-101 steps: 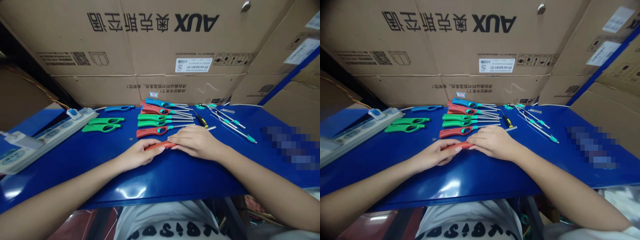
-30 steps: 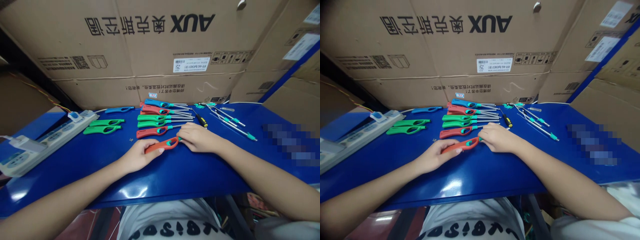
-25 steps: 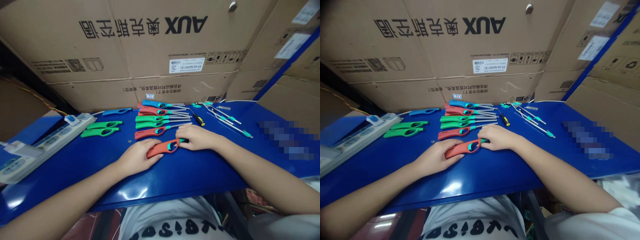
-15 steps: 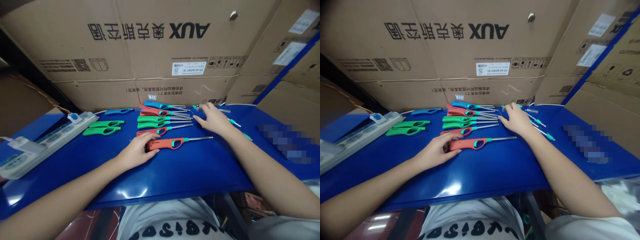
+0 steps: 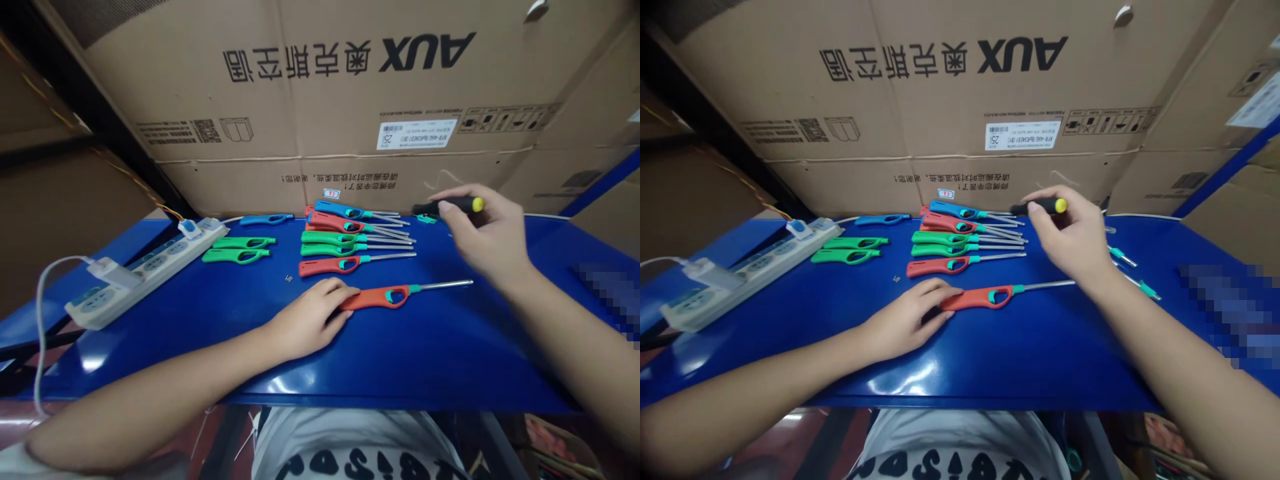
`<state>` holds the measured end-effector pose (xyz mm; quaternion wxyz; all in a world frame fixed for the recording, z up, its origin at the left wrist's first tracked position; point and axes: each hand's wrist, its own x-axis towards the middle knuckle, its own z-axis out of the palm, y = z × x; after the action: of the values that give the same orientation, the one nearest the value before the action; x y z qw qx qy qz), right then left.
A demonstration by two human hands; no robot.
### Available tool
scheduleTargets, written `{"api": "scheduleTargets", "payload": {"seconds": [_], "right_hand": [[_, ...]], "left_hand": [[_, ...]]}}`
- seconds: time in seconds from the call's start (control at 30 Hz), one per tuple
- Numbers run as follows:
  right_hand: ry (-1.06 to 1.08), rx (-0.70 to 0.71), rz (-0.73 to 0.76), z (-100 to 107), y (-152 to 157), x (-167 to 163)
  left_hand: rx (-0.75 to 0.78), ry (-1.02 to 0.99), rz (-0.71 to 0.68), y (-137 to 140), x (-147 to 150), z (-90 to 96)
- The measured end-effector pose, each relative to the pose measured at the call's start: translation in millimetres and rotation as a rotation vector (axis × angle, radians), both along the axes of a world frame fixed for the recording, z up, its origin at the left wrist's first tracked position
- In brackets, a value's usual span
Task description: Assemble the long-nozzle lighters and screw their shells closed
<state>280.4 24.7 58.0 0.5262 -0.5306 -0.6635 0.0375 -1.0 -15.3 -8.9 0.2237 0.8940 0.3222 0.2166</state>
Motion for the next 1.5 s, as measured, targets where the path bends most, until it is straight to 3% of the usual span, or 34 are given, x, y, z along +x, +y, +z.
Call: {"api": "scheduleTargets", "payload": {"seconds": [0.1,0.2,0.43,0.8,1.0,1.17,1.37,1.5], "right_hand": [[0.117,-0.179,0.360,2.2,-5.6,-37.9],[0.107,-0.356,0.596,-6.9,-0.7,-74.1],[0.024,-0.429,0.764,-32.8,13.4,-120.5],[0.045,-0.481,0.625,-32.7,16.7,-122.6],[0.083,-0.487,0.624,-31.8,16.0,-119.6],[0.195,-0.509,0.619,-24.5,10.6,-116.1],[0.334,-0.407,0.554,-17.8,-2.0,-99.4],[0.512,-0.362,0.520,-19.0,-7.7,-79.6]], "left_hand": [[-0.009,-0.021,-0.031,-0.1,0.2,-2.1],[-0.018,-0.021,-0.027,0.7,0.0,-2.7],[-0.039,-0.084,-0.053,3.2,-1.4,-5.5],[-0.045,-0.069,-0.058,4.3,-0.1,-7.3],[-0.037,-0.066,-0.064,4.9,0.4,-6.2],[-0.032,-0.067,-0.060,5.3,-0.2,-7.9],[-0.045,-0.098,-0.047,5.7,-0.4,-7.1],[-0.084,-0.228,0.047,4.8,1.7,-4.6]]}}
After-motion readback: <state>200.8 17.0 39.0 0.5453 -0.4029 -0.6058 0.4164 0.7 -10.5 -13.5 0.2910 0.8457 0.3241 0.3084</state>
